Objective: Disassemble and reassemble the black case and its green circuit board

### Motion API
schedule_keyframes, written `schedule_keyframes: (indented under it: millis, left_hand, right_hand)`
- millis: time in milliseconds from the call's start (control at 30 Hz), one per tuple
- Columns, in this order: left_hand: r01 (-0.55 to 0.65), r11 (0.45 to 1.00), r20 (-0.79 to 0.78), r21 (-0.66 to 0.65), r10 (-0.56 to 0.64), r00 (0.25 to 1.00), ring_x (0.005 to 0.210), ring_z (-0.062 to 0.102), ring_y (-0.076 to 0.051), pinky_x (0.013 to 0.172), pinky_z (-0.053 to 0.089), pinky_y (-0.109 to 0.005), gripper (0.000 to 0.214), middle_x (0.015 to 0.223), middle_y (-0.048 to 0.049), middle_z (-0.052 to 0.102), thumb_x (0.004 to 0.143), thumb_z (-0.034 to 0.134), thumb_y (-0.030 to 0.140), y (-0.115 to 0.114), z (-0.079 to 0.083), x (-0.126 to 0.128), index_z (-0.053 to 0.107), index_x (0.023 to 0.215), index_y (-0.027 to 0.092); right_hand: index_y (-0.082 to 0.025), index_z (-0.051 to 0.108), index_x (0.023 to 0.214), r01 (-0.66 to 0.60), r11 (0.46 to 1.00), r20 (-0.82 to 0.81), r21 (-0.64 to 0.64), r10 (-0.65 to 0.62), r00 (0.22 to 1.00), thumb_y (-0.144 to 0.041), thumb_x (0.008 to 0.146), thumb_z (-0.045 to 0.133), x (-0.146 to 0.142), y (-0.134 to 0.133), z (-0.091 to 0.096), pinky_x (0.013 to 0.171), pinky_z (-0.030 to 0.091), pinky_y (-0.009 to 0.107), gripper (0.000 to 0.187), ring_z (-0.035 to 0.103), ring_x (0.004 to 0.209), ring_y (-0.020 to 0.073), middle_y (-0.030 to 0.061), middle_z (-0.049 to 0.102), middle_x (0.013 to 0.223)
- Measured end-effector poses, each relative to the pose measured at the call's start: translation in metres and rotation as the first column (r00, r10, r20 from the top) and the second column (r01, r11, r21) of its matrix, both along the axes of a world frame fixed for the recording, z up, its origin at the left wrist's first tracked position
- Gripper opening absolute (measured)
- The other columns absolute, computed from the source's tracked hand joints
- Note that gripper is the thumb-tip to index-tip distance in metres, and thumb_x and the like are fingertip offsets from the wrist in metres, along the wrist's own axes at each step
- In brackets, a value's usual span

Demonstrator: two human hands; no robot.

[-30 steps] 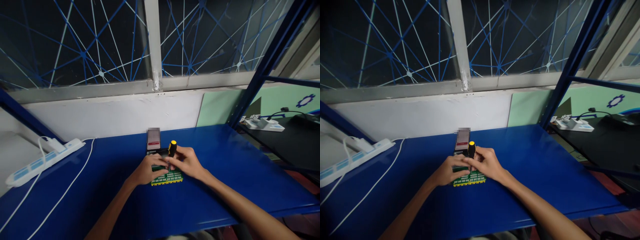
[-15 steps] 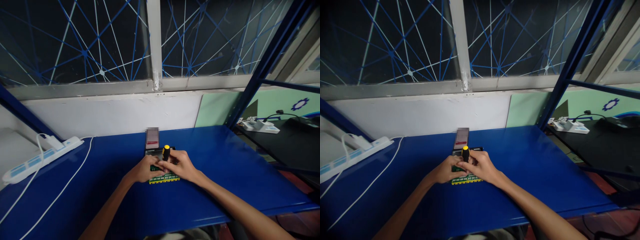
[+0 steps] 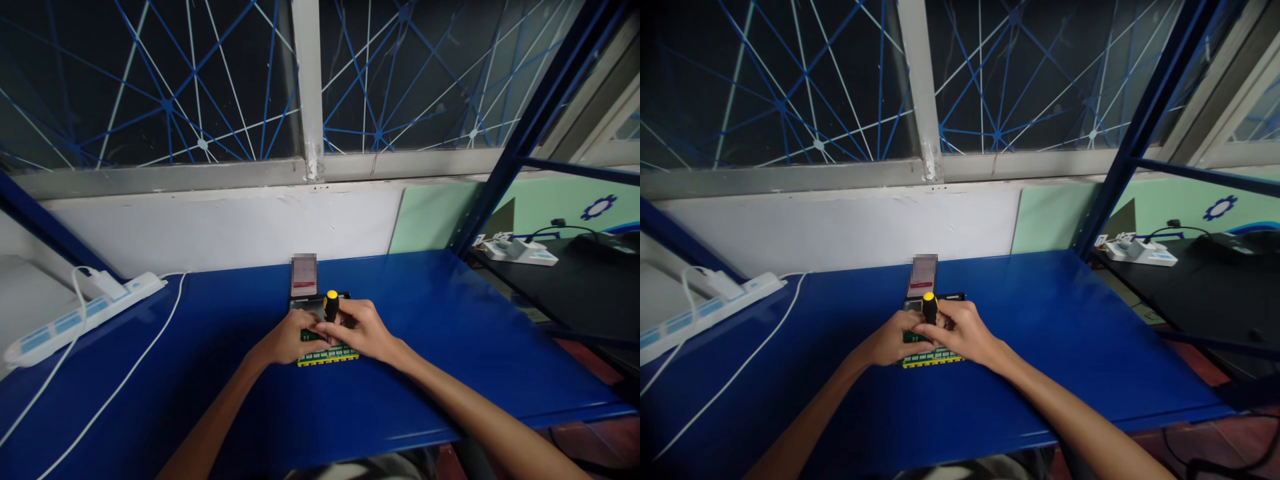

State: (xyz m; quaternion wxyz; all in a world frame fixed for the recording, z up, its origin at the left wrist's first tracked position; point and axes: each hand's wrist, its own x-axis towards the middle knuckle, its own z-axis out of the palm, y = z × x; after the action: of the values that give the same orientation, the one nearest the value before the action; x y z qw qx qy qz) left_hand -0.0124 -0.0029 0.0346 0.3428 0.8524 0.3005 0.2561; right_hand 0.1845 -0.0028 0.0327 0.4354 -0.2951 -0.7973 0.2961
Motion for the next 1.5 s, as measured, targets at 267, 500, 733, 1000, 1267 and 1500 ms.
schedule_keyframes:
  millis: [267, 500, 733, 1000, 1267, 1500]
  left_hand:
    - [0.001, 1.0, -0.005, -0.013, -0.001, 1.0, 0.085, 0.066, -0.018, 0.081, 0.05, -0.029, 0.011, 0.09, -0.0051, 0.072, 0.084, 0.067, 0.026, 0.0, 0.001, 0.0, 0.073, 0.087, 0.018]
    - [-0.002, 0.998, 0.037, -0.055, 0.004, 0.999, 0.077, 0.066, -0.017, 0.075, 0.051, -0.026, 0.016, 0.08, -0.0034, 0.072, 0.083, 0.069, 0.031, -0.001, 0.001, 0.001, 0.074, 0.076, 0.017]
    - [0.022, 0.997, 0.061, -0.08, -0.018, 0.998, 0.08, 0.068, -0.018, 0.073, 0.051, -0.025, 0.018, 0.079, -0.0036, 0.073, 0.083, 0.068, 0.032, 0.001, 0.001, 0.002, 0.075, 0.072, 0.019]
    - [-0.034, 0.998, 0.021, -0.048, 0.035, 0.999, 0.072, 0.067, -0.016, 0.069, 0.05, -0.024, 0.016, 0.068, -0.0011, 0.071, 0.08, 0.071, 0.03, 0.0, 0.003, 0.001, 0.075, 0.069, 0.019]
    - [-0.057, 0.998, 0.059, -0.04, 0.06, 0.996, 0.072, 0.065, -0.015, 0.065, 0.049, -0.022, 0.023, 0.074, -0.002, 0.07, 0.077, 0.074, 0.032, 0.003, -0.008, 0.001, 0.071, 0.063, 0.015]
    - [-0.046, 0.997, -0.007, -0.061, 0.045, 0.999, 0.075, 0.065, -0.015, 0.07, 0.049, -0.023, 0.014, 0.077, -0.0025, 0.071, 0.076, 0.075, 0.028, 0.0, 0.002, 0.002, 0.073, 0.071, 0.015]
  right_hand:
    - [-0.016, 0.058, 0.066, -0.037, 0.999, -0.006, 0.011, 0.037, 0.999, -0.044, 0.084, 0.065, 0.001, 0.0, 0.005, 0.046, 0.038, 0.021, 0.033, 0.05, 0.047, 0.0093, -0.0015, 0.059, 0.055]
    - [-0.015, 0.06, 0.071, -0.075, 0.997, 0.017, 0.0, 0.075, 0.997, -0.044, 0.083, 0.066, 0.001, 0.001, 0.002, 0.048, 0.041, 0.022, 0.033, 0.054, 0.051, 0.0107, 0.0, 0.06, 0.06]
    - [-0.017, 0.056, 0.071, -0.155, 0.984, 0.006, -0.09, 0.156, 0.988, -0.042, 0.081, 0.069, 0.004, 0.002, 0.005, 0.048, 0.044, 0.022, 0.03, 0.059, 0.051, 0.0121, -0.0002, 0.064, 0.06]
    - [-0.019, 0.051, 0.071, -0.239, 0.955, -0.027, -0.173, 0.238, 0.971, -0.032, 0.087, 0.063, 0.007, -0.002, 0.011, 0.057, 0.05, 0.026, 0.023, 0.067, 0.06, 0.0166, 0.0032, 0.07, 0.067]
    - [-0.017, 0.054, 0.074, -0.197, 0.966, -0.032, -0.165, 0.194, 0.98, -0.026, 0.081, 0.067, 0.001, -0.007, 0.01, 0.053, 0.051, 0.025, 0.017, 0.066, 0.056, 0.0162, 0.0038, 0.07, 0.065]
    - [-0.017, 0.055, 0.075, -0.191, 0.967, -0.007, -0.166, 0.193, 0.981, -0.021, 0.084, 0.062, 0.003, -0.007, 0.011, 0.052, 0.049, 0.023, 0.013, 0.064, 0.054, 0.0144, 0.0025, 0.069, 0.062]
